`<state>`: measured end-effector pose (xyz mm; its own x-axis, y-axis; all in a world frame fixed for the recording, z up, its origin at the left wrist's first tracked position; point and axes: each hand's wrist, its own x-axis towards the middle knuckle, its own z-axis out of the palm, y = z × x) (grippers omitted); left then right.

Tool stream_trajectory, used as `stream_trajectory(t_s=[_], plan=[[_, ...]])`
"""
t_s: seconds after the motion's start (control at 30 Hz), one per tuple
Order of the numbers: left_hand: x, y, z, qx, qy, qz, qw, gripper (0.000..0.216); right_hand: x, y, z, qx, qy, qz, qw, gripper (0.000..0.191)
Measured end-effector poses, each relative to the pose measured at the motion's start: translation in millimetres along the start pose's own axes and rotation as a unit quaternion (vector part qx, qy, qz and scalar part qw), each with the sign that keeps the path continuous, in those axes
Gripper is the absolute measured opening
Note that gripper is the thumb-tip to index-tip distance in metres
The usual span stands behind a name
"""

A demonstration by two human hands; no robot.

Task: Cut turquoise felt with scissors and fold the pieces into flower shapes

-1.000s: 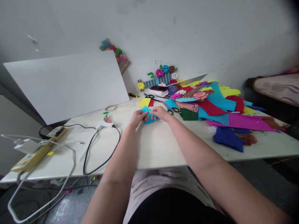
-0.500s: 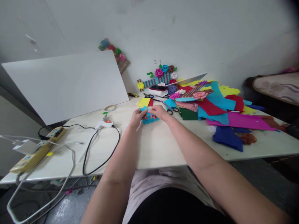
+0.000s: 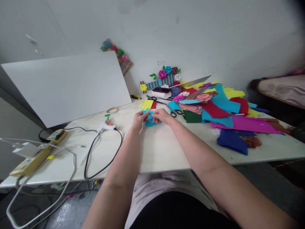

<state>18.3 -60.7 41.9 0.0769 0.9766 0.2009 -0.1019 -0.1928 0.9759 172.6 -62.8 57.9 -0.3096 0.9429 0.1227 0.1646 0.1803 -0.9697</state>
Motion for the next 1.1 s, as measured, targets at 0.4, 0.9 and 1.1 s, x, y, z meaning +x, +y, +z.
stream_trajectory(t_s=[0.4, 0.9, 1.1], plan=[[2.5, -0.6, 0.5, -0.014, -0.008, 0.018, 1.000, 0.038, 3.9, 3.9, 4.9, 0.017, -0.020, -0.017, 1.000, 0.023], [4.8, 1.1, 0.9, -0.055, 0.078, 0.025, 0.995, 0.038, 1.7, -0.4, 6.3, 0.036, -0.035, -0.034, 0.998, 0.031], [7.4, 1.9, -0.8, -0.088, 0.147, 0.008, 0.985, 0.026, -3.1, -7.3, 7.7, 0.040, -0.039, -0.028, 0.998, 0.028]])
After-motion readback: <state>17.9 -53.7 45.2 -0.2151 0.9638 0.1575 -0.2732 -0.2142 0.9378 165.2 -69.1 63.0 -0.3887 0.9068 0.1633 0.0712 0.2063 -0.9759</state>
